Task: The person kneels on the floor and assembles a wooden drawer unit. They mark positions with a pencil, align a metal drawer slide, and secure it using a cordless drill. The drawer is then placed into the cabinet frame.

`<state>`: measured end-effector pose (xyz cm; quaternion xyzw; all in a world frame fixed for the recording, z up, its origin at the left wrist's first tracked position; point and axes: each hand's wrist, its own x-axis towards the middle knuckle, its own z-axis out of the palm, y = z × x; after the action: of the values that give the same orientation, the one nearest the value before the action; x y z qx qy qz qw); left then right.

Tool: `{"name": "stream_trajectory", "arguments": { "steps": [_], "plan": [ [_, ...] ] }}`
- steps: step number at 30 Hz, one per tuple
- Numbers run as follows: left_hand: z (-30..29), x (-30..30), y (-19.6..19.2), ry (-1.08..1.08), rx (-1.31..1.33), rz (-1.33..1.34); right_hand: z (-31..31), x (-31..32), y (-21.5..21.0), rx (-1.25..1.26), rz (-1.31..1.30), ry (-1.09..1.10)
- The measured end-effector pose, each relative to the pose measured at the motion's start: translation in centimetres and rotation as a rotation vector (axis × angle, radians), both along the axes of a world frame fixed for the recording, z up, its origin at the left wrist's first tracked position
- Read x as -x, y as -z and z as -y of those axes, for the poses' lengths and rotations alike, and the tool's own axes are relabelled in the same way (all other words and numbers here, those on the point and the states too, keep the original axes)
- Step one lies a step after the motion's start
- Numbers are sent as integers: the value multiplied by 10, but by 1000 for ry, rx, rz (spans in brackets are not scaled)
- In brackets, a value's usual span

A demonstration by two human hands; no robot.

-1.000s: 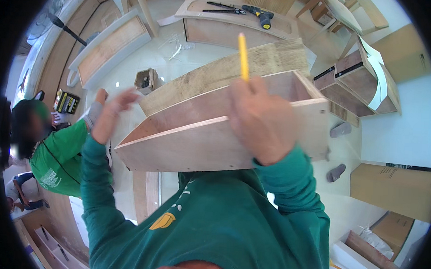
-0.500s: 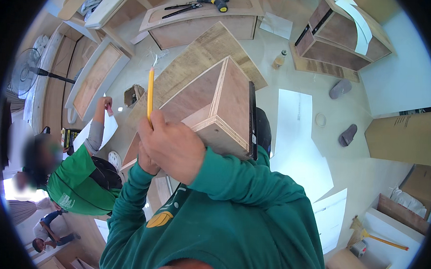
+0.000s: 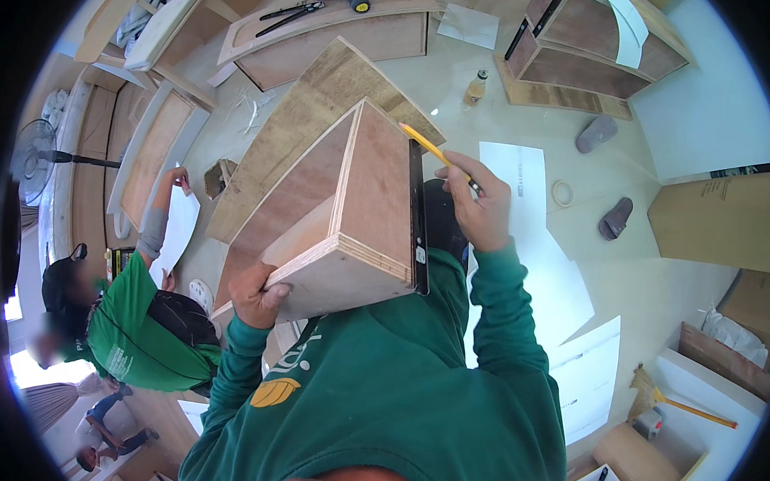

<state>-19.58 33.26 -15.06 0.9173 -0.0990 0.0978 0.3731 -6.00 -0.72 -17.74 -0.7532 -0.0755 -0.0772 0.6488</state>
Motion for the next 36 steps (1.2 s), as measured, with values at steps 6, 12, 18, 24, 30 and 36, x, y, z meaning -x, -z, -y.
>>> {"name": "stream_trajectory", "arguments": {
  "steps": [6,12,18,24,30,36],
  "plan": [
    [2,6,3,-2,2,1,-19,-44,12,29,60,-32],
    [7,5,-1,-20,11,37,-27,-66,16,6,68,-90],
    [3,4,5,-2,-30,31,-29,-67,1,203,160,-99],
    [9,6,5,-1,-12,52,1,-57,33,151,-91,-30],
    [10,9,5,2,-37,20,55,-9,62,654,116,21],
    [11,10,7,2,-6,26,25,-20,15,173,84,136]
  ]
}}
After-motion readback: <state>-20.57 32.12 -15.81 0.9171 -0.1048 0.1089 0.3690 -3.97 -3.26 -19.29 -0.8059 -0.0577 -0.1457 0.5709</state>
